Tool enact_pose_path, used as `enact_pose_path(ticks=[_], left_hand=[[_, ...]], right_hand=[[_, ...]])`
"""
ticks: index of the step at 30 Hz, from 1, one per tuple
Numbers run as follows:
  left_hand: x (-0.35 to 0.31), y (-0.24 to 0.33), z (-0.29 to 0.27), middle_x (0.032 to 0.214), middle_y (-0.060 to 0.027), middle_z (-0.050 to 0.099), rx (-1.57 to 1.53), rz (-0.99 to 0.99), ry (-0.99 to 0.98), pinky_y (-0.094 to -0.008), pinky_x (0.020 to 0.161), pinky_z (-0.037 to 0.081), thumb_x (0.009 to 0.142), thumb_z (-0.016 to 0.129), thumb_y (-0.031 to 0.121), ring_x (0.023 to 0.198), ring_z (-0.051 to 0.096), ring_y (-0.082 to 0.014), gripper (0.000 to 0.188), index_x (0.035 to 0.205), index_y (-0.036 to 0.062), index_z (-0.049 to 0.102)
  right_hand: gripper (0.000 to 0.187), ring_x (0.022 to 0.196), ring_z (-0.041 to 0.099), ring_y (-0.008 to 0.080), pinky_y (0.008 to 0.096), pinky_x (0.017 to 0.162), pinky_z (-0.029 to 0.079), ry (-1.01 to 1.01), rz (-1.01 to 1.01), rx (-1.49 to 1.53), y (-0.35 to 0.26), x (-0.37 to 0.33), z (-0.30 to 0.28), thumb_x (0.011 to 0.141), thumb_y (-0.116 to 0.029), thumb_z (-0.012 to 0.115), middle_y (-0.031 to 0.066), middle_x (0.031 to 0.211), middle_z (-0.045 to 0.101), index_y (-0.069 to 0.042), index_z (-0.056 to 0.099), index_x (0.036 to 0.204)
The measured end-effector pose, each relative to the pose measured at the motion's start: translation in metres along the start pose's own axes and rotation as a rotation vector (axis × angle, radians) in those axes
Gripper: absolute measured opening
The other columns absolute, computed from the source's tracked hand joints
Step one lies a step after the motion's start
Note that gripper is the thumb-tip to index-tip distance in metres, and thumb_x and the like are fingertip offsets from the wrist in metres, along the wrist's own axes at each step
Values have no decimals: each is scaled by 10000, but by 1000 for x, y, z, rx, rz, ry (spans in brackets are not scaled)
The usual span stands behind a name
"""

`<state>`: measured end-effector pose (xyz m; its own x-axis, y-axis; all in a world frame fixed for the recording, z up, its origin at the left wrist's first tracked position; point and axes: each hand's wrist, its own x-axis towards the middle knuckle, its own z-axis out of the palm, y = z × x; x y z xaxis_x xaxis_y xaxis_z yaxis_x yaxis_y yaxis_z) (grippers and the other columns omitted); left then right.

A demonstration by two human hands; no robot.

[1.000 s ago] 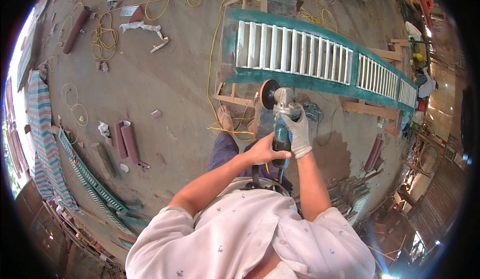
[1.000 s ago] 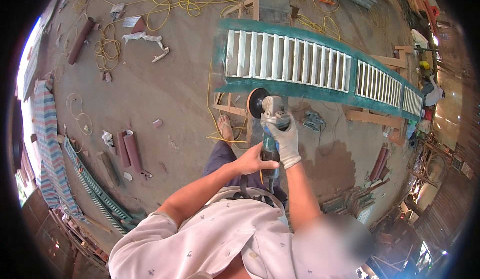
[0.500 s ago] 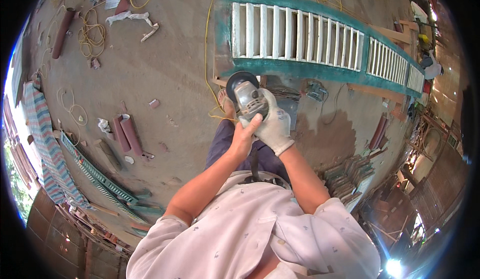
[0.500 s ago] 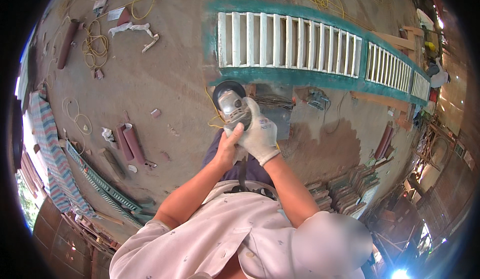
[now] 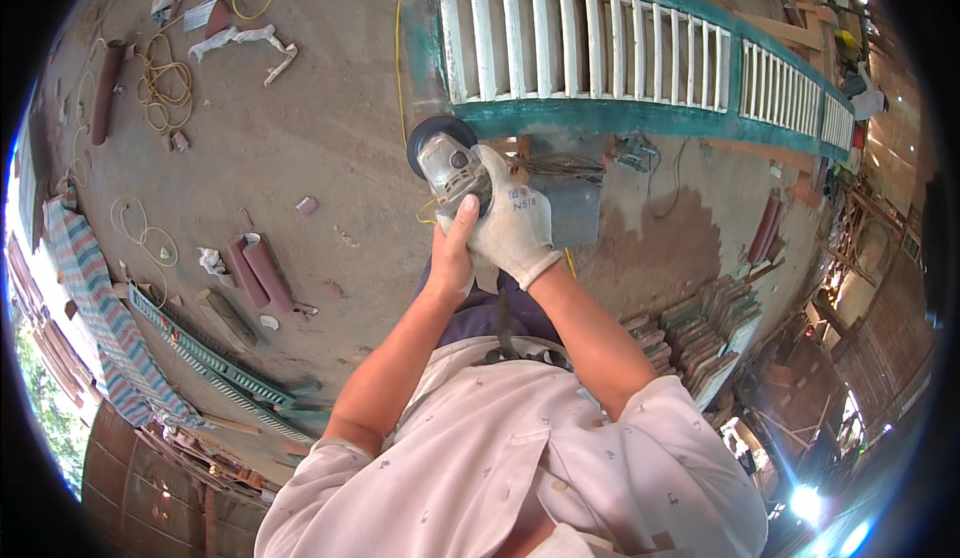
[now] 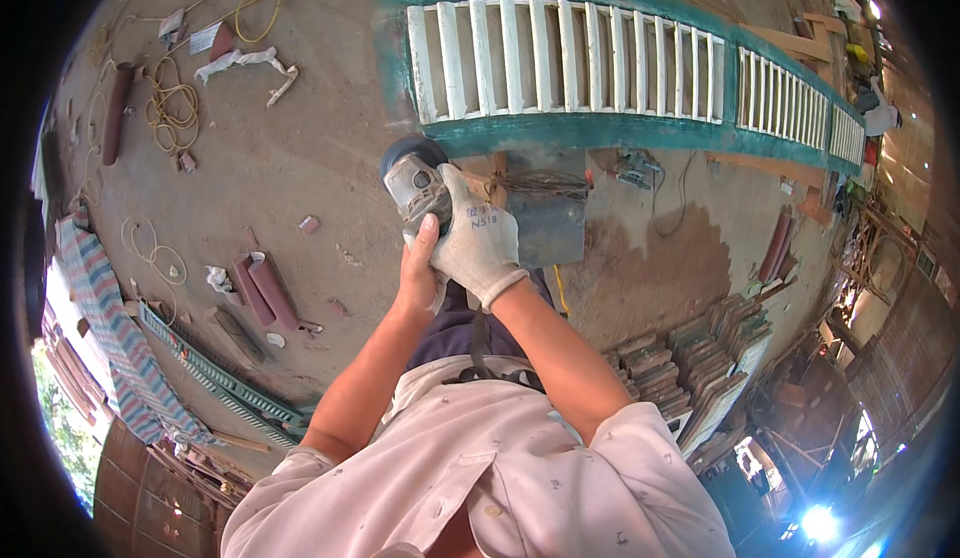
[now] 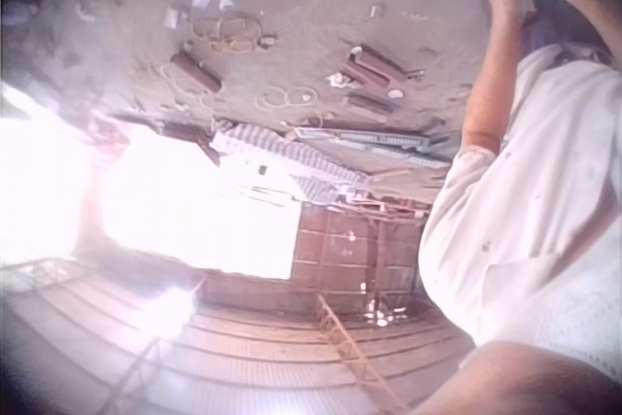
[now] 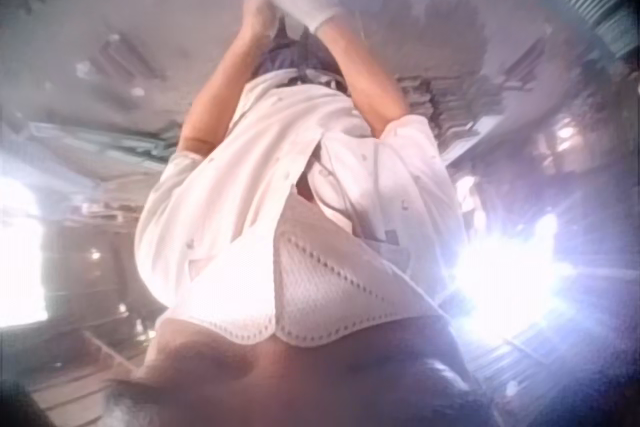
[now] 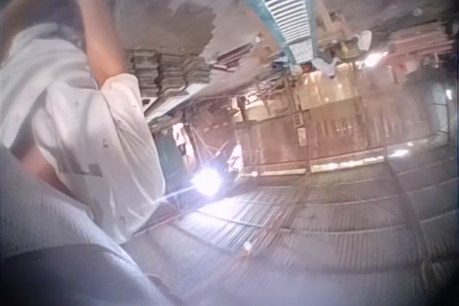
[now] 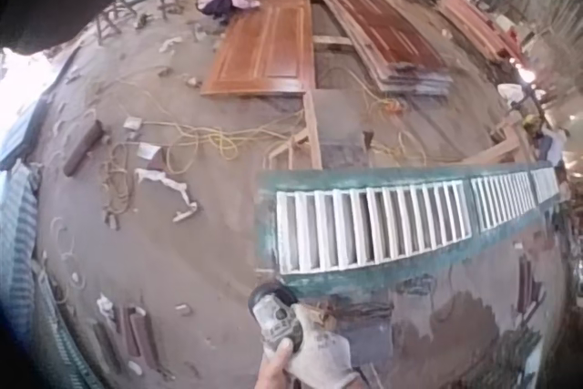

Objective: The person uses an angle grinder to sand the surface of a white wooden shutter resting on a workbench. They move the tool along the slats and frame, then reposition the shutter and continue sanding. The shutter is later placed on a stack of similar shutters.

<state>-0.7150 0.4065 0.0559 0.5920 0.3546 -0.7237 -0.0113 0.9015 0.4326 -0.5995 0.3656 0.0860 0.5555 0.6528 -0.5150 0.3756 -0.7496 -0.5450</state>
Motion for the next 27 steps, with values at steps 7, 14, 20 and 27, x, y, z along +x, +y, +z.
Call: enact_pose_path(ticks=[7,14,20,27], left_hand=[[8,2,7,1362,-92,674,66,-41,-1,-361,1077,487,1079,658,499,1248,629,-192,636,1477,7,594],[10,-7,15,1365,-113,680,159,-39,19,-382,1110,475,1069,668,511,1259,629,-209,656,1464,-9,603],[10,-9,7,1370,-94,682,126,12,18,-374,1099,493,1069,674,475,1235,653,-203,623,1476,9,605],[36,-27,64,1291,-103,704,325,-254,-173,-382,947,571,1021,688,601,1115,684,-199,727,1437,8,628]], right_hand=[[915,987,769,447,507,871,603,115,-26,-2,7,4,-5,799,-495,875,237,1138,777,-111,501,1541],[871,939,779,440,521,850,598,139,-10,34,18,0,-8,833,-510,823,237,1053,791,-110,495,1533],[836,953,775,445,520,845,593,128,-20,38,19,0,-1,846,-488,819,231,1063,788,-143,506,1540],[891,948,790,403,493,826,612,329,130,40,63,-8,-47,761,-516,931,170,1107,793,-133,538,1462]])
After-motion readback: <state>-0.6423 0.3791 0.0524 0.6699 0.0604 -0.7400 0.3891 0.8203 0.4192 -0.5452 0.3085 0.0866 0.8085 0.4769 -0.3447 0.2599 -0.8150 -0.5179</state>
